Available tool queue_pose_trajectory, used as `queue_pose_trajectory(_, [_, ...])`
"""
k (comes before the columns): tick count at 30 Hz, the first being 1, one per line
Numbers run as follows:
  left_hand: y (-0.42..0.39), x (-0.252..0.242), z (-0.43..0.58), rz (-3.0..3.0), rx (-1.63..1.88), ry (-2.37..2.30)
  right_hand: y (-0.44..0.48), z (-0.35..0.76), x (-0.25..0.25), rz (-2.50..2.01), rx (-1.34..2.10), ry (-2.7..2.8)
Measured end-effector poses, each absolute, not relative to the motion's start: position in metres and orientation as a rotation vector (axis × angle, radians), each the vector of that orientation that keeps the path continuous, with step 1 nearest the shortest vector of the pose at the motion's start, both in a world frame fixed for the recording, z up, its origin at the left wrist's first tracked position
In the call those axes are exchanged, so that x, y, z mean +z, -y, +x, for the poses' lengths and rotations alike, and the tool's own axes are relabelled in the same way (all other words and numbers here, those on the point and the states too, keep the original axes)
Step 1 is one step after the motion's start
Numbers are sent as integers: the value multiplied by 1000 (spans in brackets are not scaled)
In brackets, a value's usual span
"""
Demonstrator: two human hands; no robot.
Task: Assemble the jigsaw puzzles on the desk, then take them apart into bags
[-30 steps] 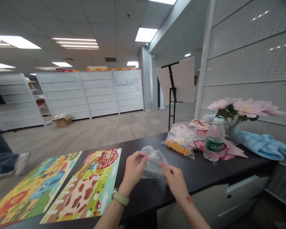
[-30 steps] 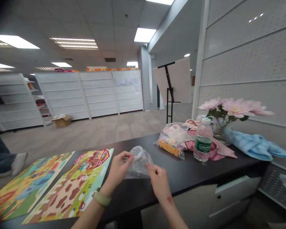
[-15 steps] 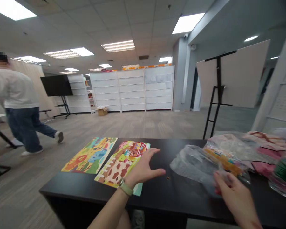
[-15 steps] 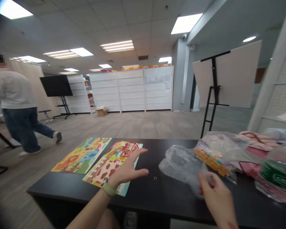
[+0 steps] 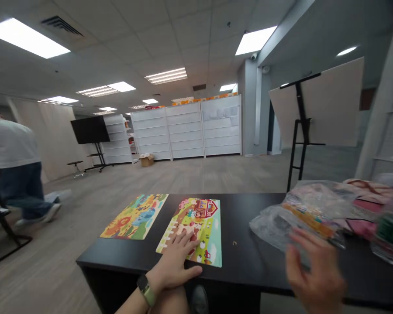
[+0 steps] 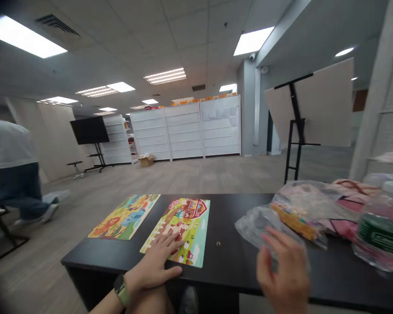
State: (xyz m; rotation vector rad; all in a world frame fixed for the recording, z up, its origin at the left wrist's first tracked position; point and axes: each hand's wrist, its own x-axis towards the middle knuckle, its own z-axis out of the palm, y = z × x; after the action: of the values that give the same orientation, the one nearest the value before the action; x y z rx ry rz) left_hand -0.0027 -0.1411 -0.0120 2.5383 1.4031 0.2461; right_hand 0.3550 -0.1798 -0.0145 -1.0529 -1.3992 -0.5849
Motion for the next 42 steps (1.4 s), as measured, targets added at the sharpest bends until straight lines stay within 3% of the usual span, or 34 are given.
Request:
queue_pose_trajectory(4, [143,-17,54,2596,340,-1347,179,306,-24,-1129,-197,1809])
queue_pose_trajectory(10, [118,-8,120,2614,383,-1280,152,365,-45,-1536,25,1363])
queue_pose_trajectory(14, [99,-5,148,2569,366,-1159,159,397,-38,-1587,95,1418])
queue_pose_trajectory(19, [108,-12,155,2574,493,-1013,173,390,-31,-1549,273,1724])
queue_pose_trajectory(24, [117,-4,124,2518,364,-905,189,369,-32,-1555,490,1992])
queue_pose_trajectory(36, [122,-7,125,2557,453,-852,201,351,-7,-1485,665,2022])
queue_pose_trajectory(42, [118,-3,125,2408,585,-814,194,344,0,-1470,554,1912])
